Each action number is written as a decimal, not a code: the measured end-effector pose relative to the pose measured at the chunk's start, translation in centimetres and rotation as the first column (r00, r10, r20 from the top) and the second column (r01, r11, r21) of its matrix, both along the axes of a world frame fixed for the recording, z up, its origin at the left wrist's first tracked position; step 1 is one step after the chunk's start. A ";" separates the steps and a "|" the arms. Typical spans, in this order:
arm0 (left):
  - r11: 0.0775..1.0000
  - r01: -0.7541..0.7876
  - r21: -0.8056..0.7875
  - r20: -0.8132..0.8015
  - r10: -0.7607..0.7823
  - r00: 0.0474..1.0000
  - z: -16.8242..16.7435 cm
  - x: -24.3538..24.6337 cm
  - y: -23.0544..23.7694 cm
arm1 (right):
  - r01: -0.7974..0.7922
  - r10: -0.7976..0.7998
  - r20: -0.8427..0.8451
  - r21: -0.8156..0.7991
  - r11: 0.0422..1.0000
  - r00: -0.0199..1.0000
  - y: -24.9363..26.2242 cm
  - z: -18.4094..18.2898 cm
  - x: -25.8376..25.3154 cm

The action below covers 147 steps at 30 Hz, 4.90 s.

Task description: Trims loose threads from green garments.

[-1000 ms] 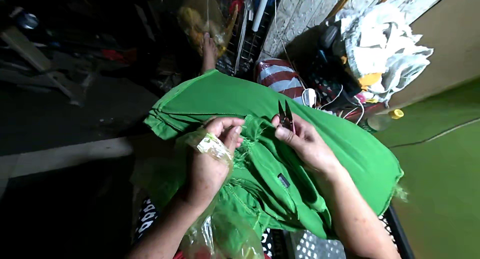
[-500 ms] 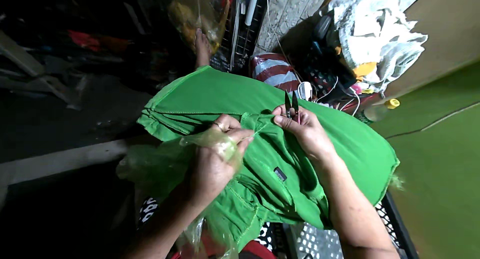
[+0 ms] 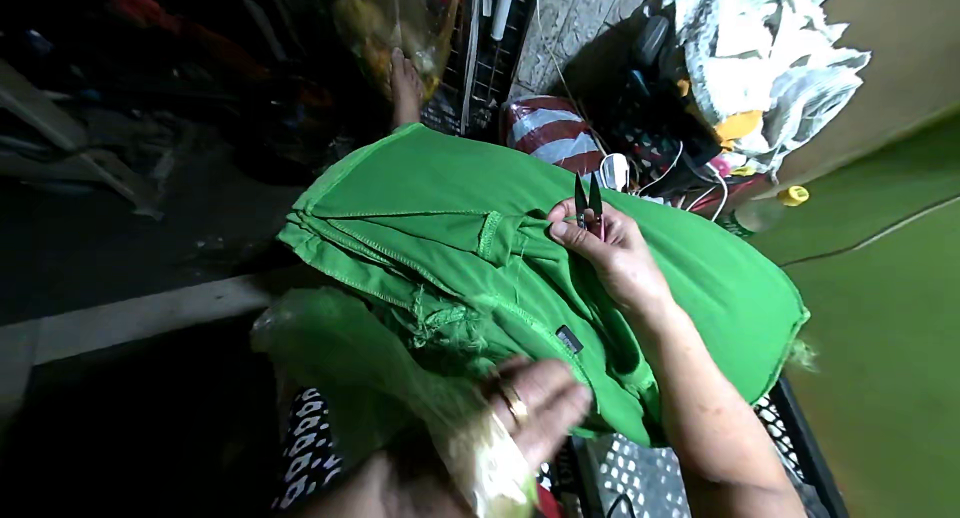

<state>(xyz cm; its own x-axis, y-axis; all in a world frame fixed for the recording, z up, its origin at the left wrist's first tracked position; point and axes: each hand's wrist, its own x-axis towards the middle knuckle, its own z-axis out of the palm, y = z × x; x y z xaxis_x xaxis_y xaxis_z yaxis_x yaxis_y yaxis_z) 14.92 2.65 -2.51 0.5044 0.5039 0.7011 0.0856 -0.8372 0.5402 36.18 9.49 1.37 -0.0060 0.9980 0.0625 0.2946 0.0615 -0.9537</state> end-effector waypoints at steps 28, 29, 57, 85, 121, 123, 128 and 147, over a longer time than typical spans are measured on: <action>0.866 -0.429 -0.259 -0.170 0.396 0.902 2.1 0.6 8.6 | -0.164 0.163 0.027 0.265 0.950 0.986 -0.3 -1.0 -0.4; 0.859 -0.357 -0.367 -0.140 0.329 0.934 2.5 -0.3 8.8 | -0.149 0.159 -0.029 0.215 0.965 0.987 -0.2 -0.9 -0.2; 0.932 -0.296 -0.209 -0.013 0.300 0.954 0.4 1.5 7.9 | -0.058 0.058 0.009 0.065 0.996 0.998 -0.4 -0.9 -1.1; 0.724 -0.158 -0.671 0.230 0.406 0.884 -0.5 -1.2 8.3 | -0.202 0.000 0.373 0.500 0.842 0.928 -0.2 -2.1 -1.0; 0.772 -0.122 -0.623 0.158 0.278 0.947 -0.1 -1.1 8.8 | -0.360 0.097 0.569 0.371 0.856 0.816 -0.9 -1.5 -0.6; 0.785 -0.105 -0.611 0.183 0.269 0.946 -0.6 -1.1 8.9 | -0.353 0.066 0.595 0.380 0.855 0.801 -0.9 -1.6 -1.0; 0.774 -0.091 -0.626 0.195 0.268 0.944 -0.4 -1.2 8.7 | -0.335 0.019 0.622 0.396 0.855 0.783 -1.0 -1.7 -1.4; 0.695 0.158 -0.702 0.431 0.238 0.870 -0.8 -3.3 9.3 | -0.239 0.129 0.367 0.274 0.931 0.921 -0.5 -1.5 -0.8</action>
